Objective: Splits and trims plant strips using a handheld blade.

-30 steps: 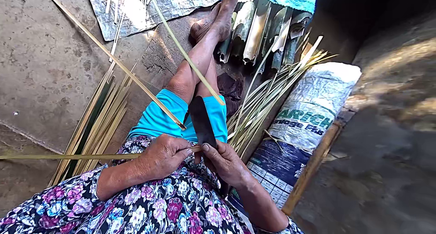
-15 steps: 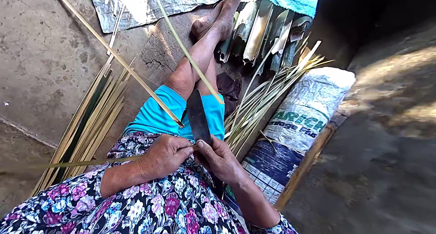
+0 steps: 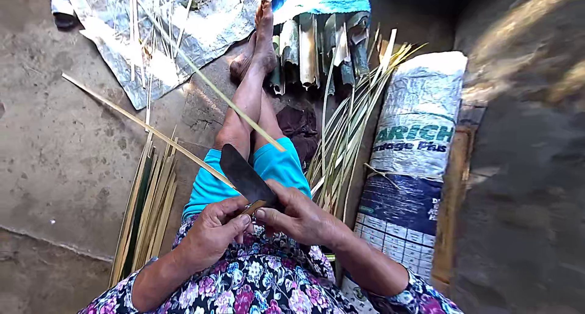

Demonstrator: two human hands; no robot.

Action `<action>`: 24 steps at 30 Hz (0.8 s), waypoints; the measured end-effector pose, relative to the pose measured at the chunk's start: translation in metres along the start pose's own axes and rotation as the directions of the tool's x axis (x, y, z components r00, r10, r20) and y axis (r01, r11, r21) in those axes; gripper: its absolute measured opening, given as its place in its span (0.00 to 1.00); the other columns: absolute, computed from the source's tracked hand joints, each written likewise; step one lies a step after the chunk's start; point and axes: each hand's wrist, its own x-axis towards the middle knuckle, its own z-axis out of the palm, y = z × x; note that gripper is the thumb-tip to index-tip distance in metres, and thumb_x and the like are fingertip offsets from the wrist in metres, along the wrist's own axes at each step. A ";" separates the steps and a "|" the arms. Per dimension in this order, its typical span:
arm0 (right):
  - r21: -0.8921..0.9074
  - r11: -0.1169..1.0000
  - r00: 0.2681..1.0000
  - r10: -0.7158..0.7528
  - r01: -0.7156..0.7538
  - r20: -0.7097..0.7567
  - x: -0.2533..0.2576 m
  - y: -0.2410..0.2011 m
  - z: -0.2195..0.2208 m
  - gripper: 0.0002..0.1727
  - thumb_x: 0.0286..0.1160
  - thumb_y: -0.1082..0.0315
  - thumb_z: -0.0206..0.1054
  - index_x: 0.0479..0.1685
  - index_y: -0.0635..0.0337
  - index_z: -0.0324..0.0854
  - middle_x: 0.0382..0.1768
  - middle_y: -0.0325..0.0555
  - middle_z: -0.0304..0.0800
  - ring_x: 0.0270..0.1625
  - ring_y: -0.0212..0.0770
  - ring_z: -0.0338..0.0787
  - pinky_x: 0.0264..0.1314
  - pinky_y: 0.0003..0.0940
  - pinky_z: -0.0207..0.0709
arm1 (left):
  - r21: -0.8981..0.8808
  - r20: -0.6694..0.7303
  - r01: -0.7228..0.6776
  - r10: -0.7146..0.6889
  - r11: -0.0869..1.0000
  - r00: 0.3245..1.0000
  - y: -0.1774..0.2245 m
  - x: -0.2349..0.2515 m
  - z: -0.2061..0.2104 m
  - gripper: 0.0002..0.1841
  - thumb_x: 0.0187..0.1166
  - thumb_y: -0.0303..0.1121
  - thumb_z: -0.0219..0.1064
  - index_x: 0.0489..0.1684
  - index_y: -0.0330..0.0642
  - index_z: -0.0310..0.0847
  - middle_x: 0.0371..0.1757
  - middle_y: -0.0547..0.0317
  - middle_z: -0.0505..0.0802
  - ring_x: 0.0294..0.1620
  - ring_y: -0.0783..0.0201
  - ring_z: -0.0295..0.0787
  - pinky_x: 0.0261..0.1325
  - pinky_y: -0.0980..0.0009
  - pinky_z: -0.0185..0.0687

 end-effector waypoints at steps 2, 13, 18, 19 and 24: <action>0.004 0.993 0.991 0.117 -0.117 -0.062 -0.002 -0.002 0.002 0.14 0.83 0.60 0.62 0.52 0.63 0.80 0.33 0.34 0.91 0.32 0.22 0.91 0.39 0.21 0.87 | 0.024 -0.032 -0.001 0.001 1.000 0.999 -0.002 0.001 0.002 0.13 0.83 0.21 0.58 0.60 0.36 0.82 0.38 0.70 0.92 0.32 0.79 0.86 0.35 0.84 0.82; -0.057 0.944 0.943 -0.328 0.325 -0.064 -0.005 0.002 0.000 0.18 0.88 0.59 0.62 0.36 0.68 0.81 0.21 0.35 0.82 0.25 0.15 0.78 0.30 0.11 0.71 | 0.113 0.391 -0.156 0.100 0.981 0.915 0.010 0.041 -0.048 0.20 0.83 0.57 0.60 0.59 0.60 0.90 0.59 0.76 0.93 0.62 0.78 0.86 0.67 0.74 0.81; -0.287 0.883 0.912 -0.405 0.371 -0.068 0.018 -0.005 -0.005 0.22 0.83 0.52 0.65 0.51 0.66 0.86 0.29 0.38 0.88 0.32 0.17 0.82 0.36 0.14 0.75 | -0.152 0.074 -0.395 0.409 0.906 0.909 -0.019 0.060 -0.009 0.33 0.82 0.70 0.44 0.48 0.61 0.94 0.62 0.69 0.92 0.68 0.67 0.84 0.71 0.68 0.78; -0.331 0.871 0.912 -0.405 0.362 -0.070 0.018 -0.005 -0.005 0.23 0.82 0.53 0.67 0.58 0.67 0.88 0.32 0.41 0.91 0.35 0.19 0.84 0.39 0.16 0.77 | -0.248 0.037 -0.345 0.364 0.905 0.930 -0.022 0.057 0.001 0.33 0.82 0.70 0.45 0.45 0.60 0.94 0.62 0.69 0.92 0.67 0.69 0.84 0.69 0.70 0.79; -0.443 0.851 0.902 -0.394 0.284 -0.179 0.016 -0.005 0.006 0.19 0.82 0.54 0.66 0.30 0.62 0.82 0.19 0.37 0.78 0.24 0.22 0.74 0.28 0.17 0.65 | -0.434 -0.051 -0.271 0.277 0.859 0.960 -0.025 0.055 0.012 0.28 0.80 0.64 0.56 0.28 0.54 0.93 0.57 0.64 0.94 0.62 0.70 0.88 0.63 0.74 0.82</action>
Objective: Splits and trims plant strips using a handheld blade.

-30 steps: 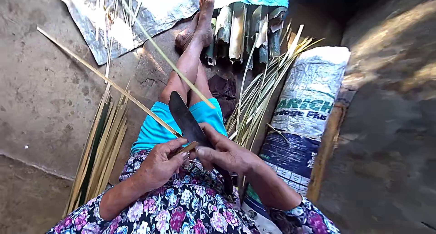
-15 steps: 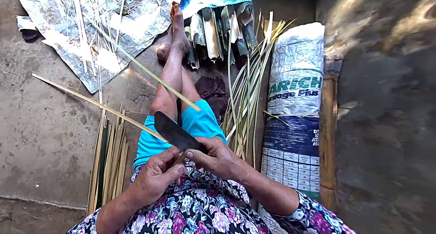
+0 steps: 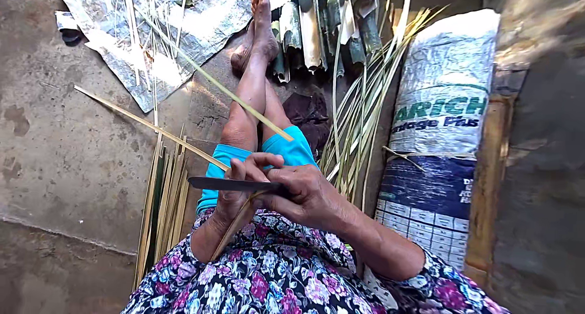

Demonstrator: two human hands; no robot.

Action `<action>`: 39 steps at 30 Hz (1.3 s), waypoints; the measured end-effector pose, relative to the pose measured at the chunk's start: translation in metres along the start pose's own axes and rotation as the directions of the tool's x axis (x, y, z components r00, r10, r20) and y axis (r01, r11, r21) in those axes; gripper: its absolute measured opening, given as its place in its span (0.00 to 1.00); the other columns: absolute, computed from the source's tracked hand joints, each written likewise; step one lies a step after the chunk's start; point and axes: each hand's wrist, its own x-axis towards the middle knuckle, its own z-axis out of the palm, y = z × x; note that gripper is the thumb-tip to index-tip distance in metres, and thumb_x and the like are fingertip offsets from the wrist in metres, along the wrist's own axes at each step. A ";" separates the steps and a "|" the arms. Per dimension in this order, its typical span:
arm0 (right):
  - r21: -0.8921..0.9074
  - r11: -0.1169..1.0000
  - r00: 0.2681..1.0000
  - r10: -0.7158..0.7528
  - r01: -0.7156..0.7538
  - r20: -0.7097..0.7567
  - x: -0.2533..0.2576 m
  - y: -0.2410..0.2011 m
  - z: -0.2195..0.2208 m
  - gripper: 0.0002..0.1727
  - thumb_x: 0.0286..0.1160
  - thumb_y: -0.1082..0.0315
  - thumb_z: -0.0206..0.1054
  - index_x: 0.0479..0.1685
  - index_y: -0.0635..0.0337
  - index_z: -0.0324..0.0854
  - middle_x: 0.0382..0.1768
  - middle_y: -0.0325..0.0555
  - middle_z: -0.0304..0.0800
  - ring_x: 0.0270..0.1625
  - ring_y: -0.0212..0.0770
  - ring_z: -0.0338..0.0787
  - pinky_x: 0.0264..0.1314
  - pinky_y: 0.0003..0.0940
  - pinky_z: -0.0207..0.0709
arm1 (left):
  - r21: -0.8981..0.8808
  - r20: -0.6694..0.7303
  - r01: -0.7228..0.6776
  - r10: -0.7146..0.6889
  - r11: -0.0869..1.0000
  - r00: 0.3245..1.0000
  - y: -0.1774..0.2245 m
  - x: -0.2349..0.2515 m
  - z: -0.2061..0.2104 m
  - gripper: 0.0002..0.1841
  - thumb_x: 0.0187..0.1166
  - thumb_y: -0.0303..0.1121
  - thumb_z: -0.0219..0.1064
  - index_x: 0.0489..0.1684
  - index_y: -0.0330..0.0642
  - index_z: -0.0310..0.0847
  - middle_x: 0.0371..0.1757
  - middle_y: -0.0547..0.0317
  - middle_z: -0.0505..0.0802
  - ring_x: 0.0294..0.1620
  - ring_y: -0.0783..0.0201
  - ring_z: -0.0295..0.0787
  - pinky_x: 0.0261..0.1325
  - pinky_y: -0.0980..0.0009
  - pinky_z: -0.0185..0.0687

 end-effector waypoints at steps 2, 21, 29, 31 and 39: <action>-0.109 0.994 0.998 -0.031 0.025 -0.048 0.004 0.001 0.003 0.19 0.82 0.53 0.66 0.31 0.60 0.85 0.19 0.38 0.80 0.23 0.27 0.76 0.26 0.23 0.67 | 0.020 0.059 -0.047 0.046 0.999 0.997 0.001 0.009 -0.006 0.29 0.81 0.66 0.54 0.26 0.55 0.90 0.55 0.64 0.94 0.64 0.67 0.87 0.66 0.71 0.81; -0.374 0.870 0.873 -0.425 0.321 -0.240 -0.010 0.021 0.001 0.12 0.85 0.59 0.62 0.41 0.58 0.81 0.35 0.50 0.88 0.39 0.44 0.89 0.42 0.34 0.82 | 0.146 0.032 -0.096 0.092 0.985 0.995 0.067 0.047 -0.025 0.52 0.65 0.86 0.19 0.23 0.61 0.90 0.42 0.68 0.96 0.53 0.64 0.93 0.59 0.57 0.89; 0.051 0.999 0.969 0.006 0.007 -0.246 0.008 0.029 -0.031 0.28 0.87 0.34 0.50 0.46 0.46 0.85 0.30 0.26 0.88 0.29 0.19 0.85 0.31 0.22 0.82 | 0.274 -0.107 -0.097 0.131 0.957 0.986 0.020 0.013 -0.010 0.16 0.89 0.43 0.52 0.32 0.53 0.84 0.58 0.65 0.90 0.62 0.69 0.84 0.65 0.68 0.81; 0.188 0.975 0.993 0.122 -0.119 -0.005 0.018 0.021 -0.025 0.38 0.80 0.25 0.43 0.38 0.47 0.86 0.24 0.24 0.84 0.26 0.16 0.82 0.29 0.17 0.79 | 0.335 -0.204 -0.022 0.095 0.942 0.974 0.014 0.010 -0.002 0.16 0.86 0.35 0.50 0.32 0.54 0.84 0.40 0.74 0.89 0.46 0.79 0.84 0.55 0.76 0.80; 0.107 0.948 0.871 -0.317 0.299 0.374 0.007 0.007 -0.002 0.44 0.91 0.35 0.33 0.28 0.58 0.86 0.18 0.44 0.81 0.23 0.39 0.82 0.24 0.35 0.73 | 0.243 -0.507 -0.162 0.267 0.957 0.820 0.025 0.024 -0.030 0.17 0.94 0.38 0.39 0.48 0.49 0.78 0.55 0.62 0.90 0.47 0.67 0.91 0.53 0.67 0.89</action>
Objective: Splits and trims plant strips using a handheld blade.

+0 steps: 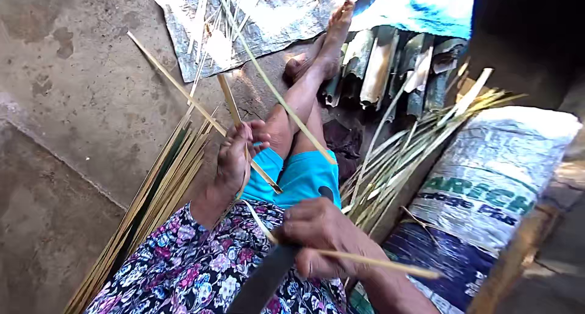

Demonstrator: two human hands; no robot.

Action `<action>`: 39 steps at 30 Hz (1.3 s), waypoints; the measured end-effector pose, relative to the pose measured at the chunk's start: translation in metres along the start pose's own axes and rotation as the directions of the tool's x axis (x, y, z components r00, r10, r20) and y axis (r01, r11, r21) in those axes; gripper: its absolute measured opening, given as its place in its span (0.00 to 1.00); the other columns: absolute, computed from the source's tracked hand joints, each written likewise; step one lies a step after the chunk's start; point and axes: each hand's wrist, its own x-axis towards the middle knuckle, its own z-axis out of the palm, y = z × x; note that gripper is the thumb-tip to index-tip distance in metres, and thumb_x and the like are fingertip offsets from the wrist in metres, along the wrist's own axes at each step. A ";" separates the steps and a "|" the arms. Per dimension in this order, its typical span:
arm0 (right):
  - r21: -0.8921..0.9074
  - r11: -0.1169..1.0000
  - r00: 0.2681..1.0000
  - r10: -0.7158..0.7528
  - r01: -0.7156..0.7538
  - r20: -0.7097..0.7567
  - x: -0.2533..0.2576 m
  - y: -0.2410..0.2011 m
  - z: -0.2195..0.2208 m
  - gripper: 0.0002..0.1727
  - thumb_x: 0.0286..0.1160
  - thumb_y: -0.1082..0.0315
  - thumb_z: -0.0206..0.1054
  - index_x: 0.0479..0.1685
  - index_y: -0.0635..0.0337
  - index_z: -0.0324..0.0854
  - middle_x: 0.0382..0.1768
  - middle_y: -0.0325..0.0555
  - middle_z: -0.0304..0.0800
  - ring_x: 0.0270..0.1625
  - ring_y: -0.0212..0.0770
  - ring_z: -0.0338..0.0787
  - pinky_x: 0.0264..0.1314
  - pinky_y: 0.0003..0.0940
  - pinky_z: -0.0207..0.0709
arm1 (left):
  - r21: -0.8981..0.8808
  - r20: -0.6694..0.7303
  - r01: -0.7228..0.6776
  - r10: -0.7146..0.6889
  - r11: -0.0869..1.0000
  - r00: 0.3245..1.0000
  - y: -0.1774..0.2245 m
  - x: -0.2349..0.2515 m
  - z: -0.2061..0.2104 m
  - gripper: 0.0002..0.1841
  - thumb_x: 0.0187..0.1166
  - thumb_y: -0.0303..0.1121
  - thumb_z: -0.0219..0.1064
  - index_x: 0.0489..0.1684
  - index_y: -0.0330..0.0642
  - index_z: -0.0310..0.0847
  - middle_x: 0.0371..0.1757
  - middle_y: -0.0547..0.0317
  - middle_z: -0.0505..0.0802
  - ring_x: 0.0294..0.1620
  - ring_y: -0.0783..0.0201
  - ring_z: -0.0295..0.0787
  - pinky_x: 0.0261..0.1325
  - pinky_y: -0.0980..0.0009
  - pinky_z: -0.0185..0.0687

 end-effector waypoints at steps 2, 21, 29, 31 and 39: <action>0.055 0.998 0.999 0.007 -0.004 -0.040 -0.006 0.005 0.003 0.45 0.90 0.34 0.31 0.32 0.59 0.86 0.20 0.44 0.82 0.25 0.36 0.83 0.26 0.31 0.75 | -0.001 -0.093 -0.081 0.081 0.997 0.992 0.007 0.007 0.001 0.17 0.95 0.43 0.39 0.44 0.55 0.76 0.57 0.67 0.90 0.46 0.70 0.91 0.50 0.70 0.89; 0.317 0.946 0.997 0.071 -0.072 0.015 -0.014 0.004 -0.021 0.23 0.85 0.49 0.64 0.27 0.58 0.80 0.20 0.40 0.78 0.27 0.26 0.78 0.29 0.18 0.69 | -0.377 -0.424 -0.133 -0.043 0.917 0.904 0.039 0.062 -0.057 0.30 0.95 0.54 0.32 0.17 0.56 0.65 0.05 0.76 0.67 0.05 0.76 0.64 0.18 0.79 0.75; 0.363 0.923 0.838 0.298 -0.131 -0.456 -0.008 0.044 -0.046 0.05 0.81 0.52 0.69 0.47 0.33 0.90 0.35 0.19 0.94 0.32 0.18 0.89 0.34 0.16 0.85 | -0.119 0.568 0.254 -0.144 0.960 0.811 0.006 -0.015 0.004 0.40 0.77 0.77 0.42 0.29 0.53 0.89 0.62 0.59 0.92 0.70 0.61 0.85 0.72 0.60 0.78; 0.348 0.916 0.820 0.352 -0.202 -0.451 -0.012 0.040 -0.052 0.06 0.82 0.49 0.67 0.47 0.31 0.88 0.33 0.18 0.93 0.29 0.18 0.89 0.31 0.16 0.85 | -0.180 0.407 0.237 -0.147 0.955 0.902 0.001 -0.023 0.007 0.25 0.88 0.52 0.47 0.30 0.49 0.86 0.58 0.58 0.91 0.66 0.62 0.84 0.71 0.62 0.77; 0.619 0.724 0.936 0.347 -0.305 0.056 0.014 0.031 -0.008 0.11 0.75 0.51 0.75 0.35 0.46 0.88 0.26 0.16 0.88 0.25 0.10 0.81 0.27 0.10 0.75 | -0.396 -0.011 0.390 -0.429 0.831 0.903 0.005 -0.045 0.033 0.26 0.91 0.37 0.31 0.42 0.42 0.80 0.48 0.55 0.91 0.55 0.61 0.88 0.63 0.63 0.82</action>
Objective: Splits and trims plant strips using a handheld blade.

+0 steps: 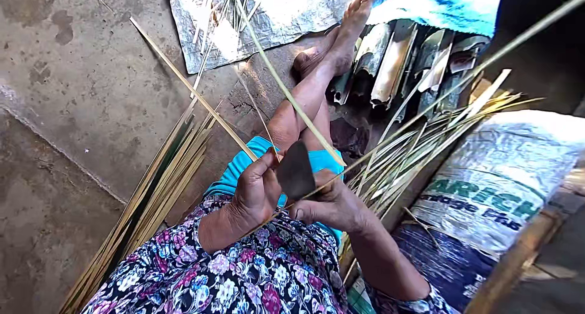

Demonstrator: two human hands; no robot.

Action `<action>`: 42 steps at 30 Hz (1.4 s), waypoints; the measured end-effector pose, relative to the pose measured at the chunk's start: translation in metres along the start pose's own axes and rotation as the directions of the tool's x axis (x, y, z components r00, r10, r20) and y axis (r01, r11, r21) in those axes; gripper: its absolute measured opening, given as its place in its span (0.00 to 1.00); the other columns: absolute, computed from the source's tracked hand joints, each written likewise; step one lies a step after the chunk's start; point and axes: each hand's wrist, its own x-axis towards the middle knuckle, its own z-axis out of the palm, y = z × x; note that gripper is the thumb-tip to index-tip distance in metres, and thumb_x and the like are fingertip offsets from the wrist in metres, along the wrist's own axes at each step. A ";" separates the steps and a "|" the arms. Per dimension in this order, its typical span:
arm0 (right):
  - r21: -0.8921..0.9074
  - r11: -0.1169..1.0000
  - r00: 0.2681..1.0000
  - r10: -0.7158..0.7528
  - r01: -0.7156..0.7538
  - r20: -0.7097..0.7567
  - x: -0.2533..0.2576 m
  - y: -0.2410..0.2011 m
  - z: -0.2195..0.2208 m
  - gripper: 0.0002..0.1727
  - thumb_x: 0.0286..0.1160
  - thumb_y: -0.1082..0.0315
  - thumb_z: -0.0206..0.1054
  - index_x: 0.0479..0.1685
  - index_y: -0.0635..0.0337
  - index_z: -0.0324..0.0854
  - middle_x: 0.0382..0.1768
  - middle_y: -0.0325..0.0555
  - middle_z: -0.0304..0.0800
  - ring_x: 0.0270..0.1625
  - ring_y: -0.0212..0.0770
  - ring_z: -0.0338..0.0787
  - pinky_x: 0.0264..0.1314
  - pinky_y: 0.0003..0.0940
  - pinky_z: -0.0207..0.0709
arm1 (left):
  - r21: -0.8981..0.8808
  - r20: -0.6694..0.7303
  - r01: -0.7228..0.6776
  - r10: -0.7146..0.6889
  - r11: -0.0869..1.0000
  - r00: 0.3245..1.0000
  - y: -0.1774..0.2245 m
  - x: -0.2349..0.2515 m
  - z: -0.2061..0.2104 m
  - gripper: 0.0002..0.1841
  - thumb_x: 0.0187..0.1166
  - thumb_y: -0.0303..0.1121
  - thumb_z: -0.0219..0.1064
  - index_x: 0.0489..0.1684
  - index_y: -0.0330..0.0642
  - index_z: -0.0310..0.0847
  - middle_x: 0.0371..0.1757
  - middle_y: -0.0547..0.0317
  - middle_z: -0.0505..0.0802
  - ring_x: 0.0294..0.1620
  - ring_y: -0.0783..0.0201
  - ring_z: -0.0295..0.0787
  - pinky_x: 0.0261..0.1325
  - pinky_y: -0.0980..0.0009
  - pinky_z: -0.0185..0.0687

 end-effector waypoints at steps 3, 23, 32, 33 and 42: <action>-0.070 0.993 0.995 -0.089 0.091 0.037 0.003 0.002 0.007 0.13 0.78 0.54 0.73 0.34 0.54 0.88 0.26 0.21 0.87 0.29 0.10 0.81 0.31 0.09 0.75 | -0.046 0.111 -0.006 0.011 0.999 0.994 0.000 0.000 -0.004 0.28 0.94 0.38 0.34 0.29 0.47 0.82 0.42 0.58 0.92 0.49 0.64 0.91 0.57 0.68 0.87; 0.025 0.989 0.989 -0.143 0.144 -0.028 -0.056 -0.019 -0.031 0.10 0.83 0.50 0.66 0.40 0.40 0.87 0.30 0.20 0.88 0.31 0.14 0.86 0.33 0.10 0.79 | 0.243 0.431 -0.125 0.008 0.962 0.902 0.045 0.032 -0.052 0.22 0.95 0.44 0.37 0.47 0.54 0.80 0.21 0.71 0.86 0.13 0.80 0.76 0.17 0.86 0.71; -0.025 0.999 0.905 -0.029 0.020 -0.425 -0.041 -0.014 -0.045 0.15 0.71 0.36 0.71 0.31 0.32 0.89 0.24 0.20 0.89 0.20 0.18 0.83 0.21 0.15 0.79 | 0.258 0.463 -0.079 -0.052 0.963 0.885 0.030 0.025 -0.043 0.32 0.90 0.64 0.32 0.78 0.61 0.71 0.29 0.68 0.93 0.25 0.75 0.88 0.34 0.78 0.85; -0.045 0.999 0.863 -0.039 0.019 -0.504 -0.037 -0.017 -0.051 0.14 0.70 0.37 0.72 0.31 0.32 0.87 0.23 0.22 0.89 0.19 0.20 0.83 0.19 0.16 0.78 | 0.260 0.463 -0.015 -0.111 0.965 0.879 0.022 0.017 -0.043 0.34 0.89 0.65 0.32 0.77 0.58 0.75 0.27 0.68 0.91 0.27 0.74 0.86 0.38 0.77 0.83; -0.048 0.965 0.953 0.246 -0.258 -0.175 -0.003 -0.008 0.005 0.11 0.75 0.56 0.69 0.28 0.50 0.87 0.17 0.24 0.86 0.17 0.18 0.82 0.20 0.16 0.77 | 0.166 0.009 -0.069 0.068 0.984 0.998 -0.002 0.005 -0.026 0.24 0.93 0.35 0.33 0.41 0.47 0.81 0.29 0.65 0.88 0.28 0.73 0.86 0.37 0.77 0.86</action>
